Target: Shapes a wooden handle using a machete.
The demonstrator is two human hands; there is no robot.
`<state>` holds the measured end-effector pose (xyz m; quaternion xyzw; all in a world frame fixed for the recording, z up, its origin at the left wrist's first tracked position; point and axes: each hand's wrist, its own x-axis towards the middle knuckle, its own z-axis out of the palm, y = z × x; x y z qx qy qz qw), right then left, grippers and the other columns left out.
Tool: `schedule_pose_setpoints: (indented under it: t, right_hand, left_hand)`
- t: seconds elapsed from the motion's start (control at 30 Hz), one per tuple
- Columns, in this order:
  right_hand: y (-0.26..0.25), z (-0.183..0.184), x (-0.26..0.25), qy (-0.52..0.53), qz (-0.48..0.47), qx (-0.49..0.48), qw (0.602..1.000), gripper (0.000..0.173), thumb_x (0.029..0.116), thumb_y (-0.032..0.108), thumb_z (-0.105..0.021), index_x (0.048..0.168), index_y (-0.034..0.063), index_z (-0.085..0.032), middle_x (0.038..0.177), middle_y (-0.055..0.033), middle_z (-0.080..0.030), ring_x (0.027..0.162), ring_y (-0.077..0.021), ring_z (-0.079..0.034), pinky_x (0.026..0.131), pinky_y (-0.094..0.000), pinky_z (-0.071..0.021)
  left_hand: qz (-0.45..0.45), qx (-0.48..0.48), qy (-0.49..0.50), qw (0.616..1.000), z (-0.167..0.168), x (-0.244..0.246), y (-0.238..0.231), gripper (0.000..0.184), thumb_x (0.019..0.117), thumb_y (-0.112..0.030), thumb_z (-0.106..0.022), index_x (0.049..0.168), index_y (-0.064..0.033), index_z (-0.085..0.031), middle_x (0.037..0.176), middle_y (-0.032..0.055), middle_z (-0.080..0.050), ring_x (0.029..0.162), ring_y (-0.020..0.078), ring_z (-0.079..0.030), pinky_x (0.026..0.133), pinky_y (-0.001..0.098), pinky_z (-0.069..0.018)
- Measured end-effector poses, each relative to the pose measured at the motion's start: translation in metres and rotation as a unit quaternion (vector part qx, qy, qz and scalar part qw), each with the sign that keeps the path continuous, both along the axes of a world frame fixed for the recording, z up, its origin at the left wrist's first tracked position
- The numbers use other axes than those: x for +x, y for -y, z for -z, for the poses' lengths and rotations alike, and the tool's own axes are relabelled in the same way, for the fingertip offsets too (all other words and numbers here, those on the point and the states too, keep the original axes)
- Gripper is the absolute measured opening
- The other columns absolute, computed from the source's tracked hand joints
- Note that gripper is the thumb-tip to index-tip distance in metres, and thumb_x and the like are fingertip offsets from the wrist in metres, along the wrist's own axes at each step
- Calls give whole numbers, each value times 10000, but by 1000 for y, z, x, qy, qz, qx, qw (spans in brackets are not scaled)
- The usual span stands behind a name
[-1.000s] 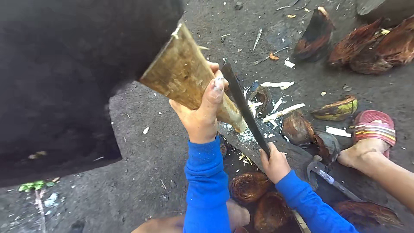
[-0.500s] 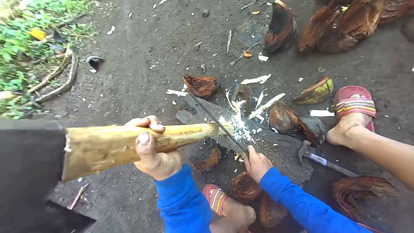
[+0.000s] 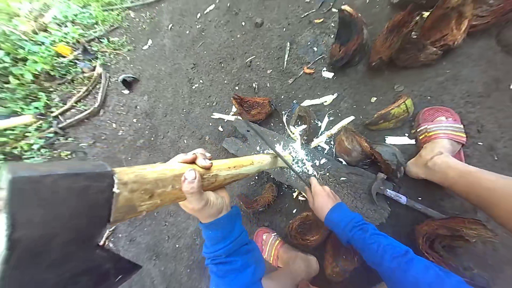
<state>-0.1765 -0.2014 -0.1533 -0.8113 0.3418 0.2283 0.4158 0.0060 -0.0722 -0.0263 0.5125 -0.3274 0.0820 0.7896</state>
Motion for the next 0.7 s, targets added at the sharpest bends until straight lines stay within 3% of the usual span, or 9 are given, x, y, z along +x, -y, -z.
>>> schedule_pose_setpoints:
  t: [0.1,0.2,0.33,0.43,0.47,0.57,0.7]
  right_hand:
    - [11,25,-5,-63,9,8,998,449,1119,304,-371,1505,79,-416,1173,-243,-702,1142,-422,-686,949,-592,-539]
    - [6,7,-5,-38,14,20,999,435,1121,304,-376,1485,75,-444,1129,-237,-709,1111,-421,-694,938,-585,-541]
    - [-18,-26,-6,115,10,-15,993,371,1106,297,-413,1323,27,-545,913,-204,-720,903,-414,-734,785,-571,-577]
    - [-30,-19,-6,199,26,-79,976,325,1073,262,-454,1210,16,-615,841,-180,-727,783,-397,-746,666,-556,-591]
    - [-27,-12,-6,177,27,-68,982,341,1080,267,-445,1239,20,-619,888,-194,-736,830,-409,-748,703,-570,-590]
    - [-5,19,-4,-6,33,38,999,433,1121,308,-371,1395,33,-562,1168,-250,-706,1134,-426,-685,957,-608,-530]
    - [9,74,-25,-128,59,62,988,421,1111,293,-387,1320,9,-615,1273,-242,-677,1239,-386,-646,1034,-586,-500]
  left_hand:
    - [-1,-18,-2,1000,3,-2,-1,228,905,-333,-728,1039,-153,-684,868,-17,-711,851,134,-691,867,340,-578]
    - [1,-27,0,1000,3,-5,1,216,910,-305,-723,1039,-137,-679,862,-4,-711,846,146,-699,855,350,-589]
    - [-1,-8,5,1000,0,-4,6,234,935,-326,-695,1053,-130,-649,856,4,-698,832,164,-692,842,371,-592]
    - [-7,1,2,1000,-3,-3,11,207,961,-297,-652,1071,-123,-636,842,7,-697,822,176,-700,835,388,-602]
    - [-7,1,2,1000,-4,-3,13,201,963,-288,-649,1072,-120,-634,843,8,-696,823,179,-702,836,394,-605]
    - [-6,-4,4,1000,-4,-6,14,203,966,-281,-656,1078,-113,-629,849,20,-698,825,196,-711,837,415,-616]
    - [-29,-13,6,999,-4,-14,19,195,969,-253,-656,1080,-96,-624,815,23,-689,761,193,-708,762,404,-633]
